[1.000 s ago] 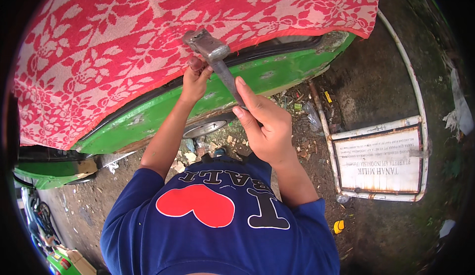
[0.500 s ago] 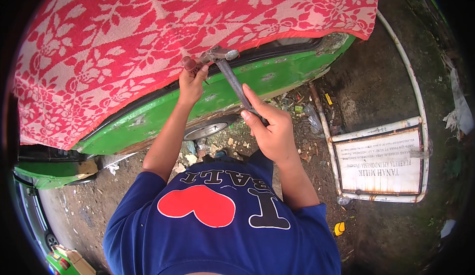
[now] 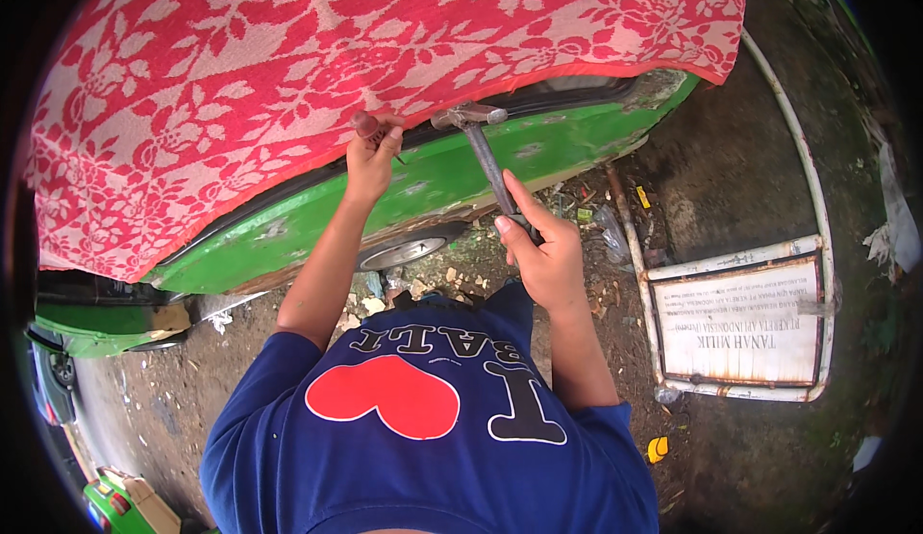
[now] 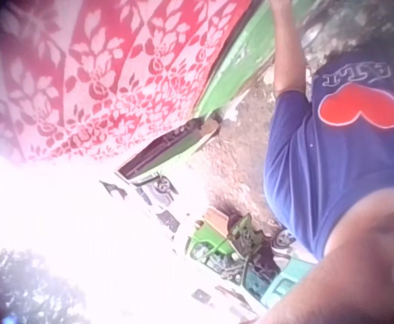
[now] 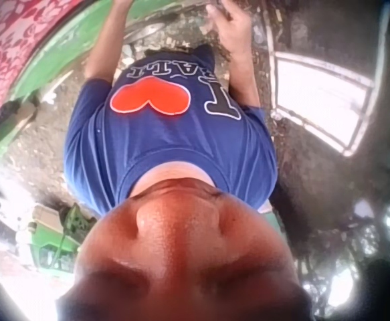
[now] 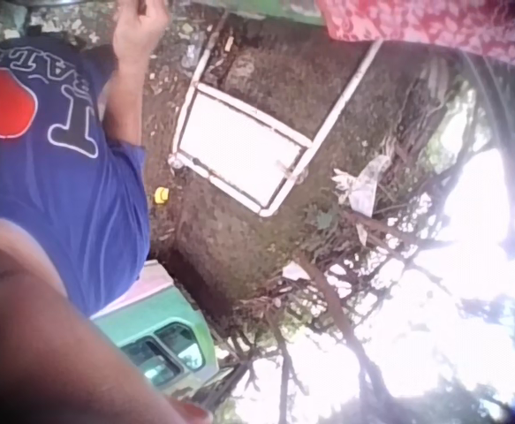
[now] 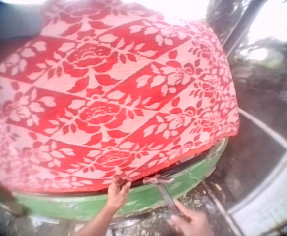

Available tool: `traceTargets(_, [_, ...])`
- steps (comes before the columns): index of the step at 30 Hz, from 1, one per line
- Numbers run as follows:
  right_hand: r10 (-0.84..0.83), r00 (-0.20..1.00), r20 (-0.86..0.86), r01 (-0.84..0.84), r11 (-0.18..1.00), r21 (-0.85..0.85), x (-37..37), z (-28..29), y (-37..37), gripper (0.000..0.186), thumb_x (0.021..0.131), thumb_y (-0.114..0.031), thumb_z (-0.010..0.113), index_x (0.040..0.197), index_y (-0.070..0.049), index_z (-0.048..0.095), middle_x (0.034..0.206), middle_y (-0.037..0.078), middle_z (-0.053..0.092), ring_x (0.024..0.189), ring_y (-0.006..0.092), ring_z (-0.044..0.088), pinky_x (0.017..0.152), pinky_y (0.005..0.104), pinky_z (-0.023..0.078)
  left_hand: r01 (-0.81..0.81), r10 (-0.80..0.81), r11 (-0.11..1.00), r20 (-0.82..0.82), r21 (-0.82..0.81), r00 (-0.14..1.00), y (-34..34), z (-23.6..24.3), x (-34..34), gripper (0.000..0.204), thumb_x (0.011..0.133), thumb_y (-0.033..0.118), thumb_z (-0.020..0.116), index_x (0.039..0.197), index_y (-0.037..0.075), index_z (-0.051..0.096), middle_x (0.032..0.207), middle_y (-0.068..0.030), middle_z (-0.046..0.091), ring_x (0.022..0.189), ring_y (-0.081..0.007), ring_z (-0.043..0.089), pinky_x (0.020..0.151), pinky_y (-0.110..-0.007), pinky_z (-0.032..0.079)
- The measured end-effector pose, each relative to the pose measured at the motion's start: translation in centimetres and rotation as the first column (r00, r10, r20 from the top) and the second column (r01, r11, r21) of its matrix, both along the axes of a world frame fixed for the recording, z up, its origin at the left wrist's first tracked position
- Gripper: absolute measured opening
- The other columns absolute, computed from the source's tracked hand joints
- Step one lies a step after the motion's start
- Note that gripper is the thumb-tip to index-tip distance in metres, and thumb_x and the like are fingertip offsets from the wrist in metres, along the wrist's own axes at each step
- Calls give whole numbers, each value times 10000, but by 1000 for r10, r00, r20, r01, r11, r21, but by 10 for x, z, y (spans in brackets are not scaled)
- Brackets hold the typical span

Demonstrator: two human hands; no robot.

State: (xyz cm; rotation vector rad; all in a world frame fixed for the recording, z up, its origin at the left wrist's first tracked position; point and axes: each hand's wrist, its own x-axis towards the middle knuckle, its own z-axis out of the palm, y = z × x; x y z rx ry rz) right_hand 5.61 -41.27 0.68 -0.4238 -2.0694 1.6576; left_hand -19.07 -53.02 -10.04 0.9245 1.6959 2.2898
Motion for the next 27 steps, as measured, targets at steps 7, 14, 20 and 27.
traceTargets(7, [-1, 1000, 31, 4, 997, -72, 10, -18, 7, 496, 912, -8, 593, 1395, -41, 491, 789, 25, 595, 627, 70, 524, 524, 228, 462, 133, -137, 984, 30, 116, 990, -5, 8, 22, 127, 847, 86, 712, 943, 36, 647, 791, 12, 579, 746, -92, 534, 673, -267, 436])
traceTargets(14, [-120, 990, 76, 128, 984, -123, 35, -33, 11, 498, 905, 4, 596, 1390, -55, 503, 782, 24, 599, 609, 69, 523, 524, 230, 463, 257, -314, 946, -362, -197, 878, 5, -16, 60, 253, 685, 61, 825, 673, 43, 573, 724, -51, 542, 677, -195, 518, 633, -332, 418])
traceTargets(20, [-164, 975, 149, 186, 972, -145, 54, -44, 10, 499, 908, -3, 594, 1395, -50, 494, 772, 25, 588, 607, 77, 527, 523, 235, 465, 231, -332, 943, -608, -241, 721, 8, -35, 73, 420, 659, 142, 862, 604, 83, 449, 670, -38, 460, 668, -246, 494, 640, -363, 386])
traceTargets(27, [-193, 963, 190, 221, 964, -144, 66, -50, 4, 496, 912, -15, 595, 1396, -43, 491, 770, 25, 587, 602, 77, 527, 521, 231, 460, 193, -277, 961, -631, -200, 725, 13, -34, 74, 410, 665, 134, 849, 605, 90, 446, 675, -37, 465, 669, -252, 495, 650, -367, 377])
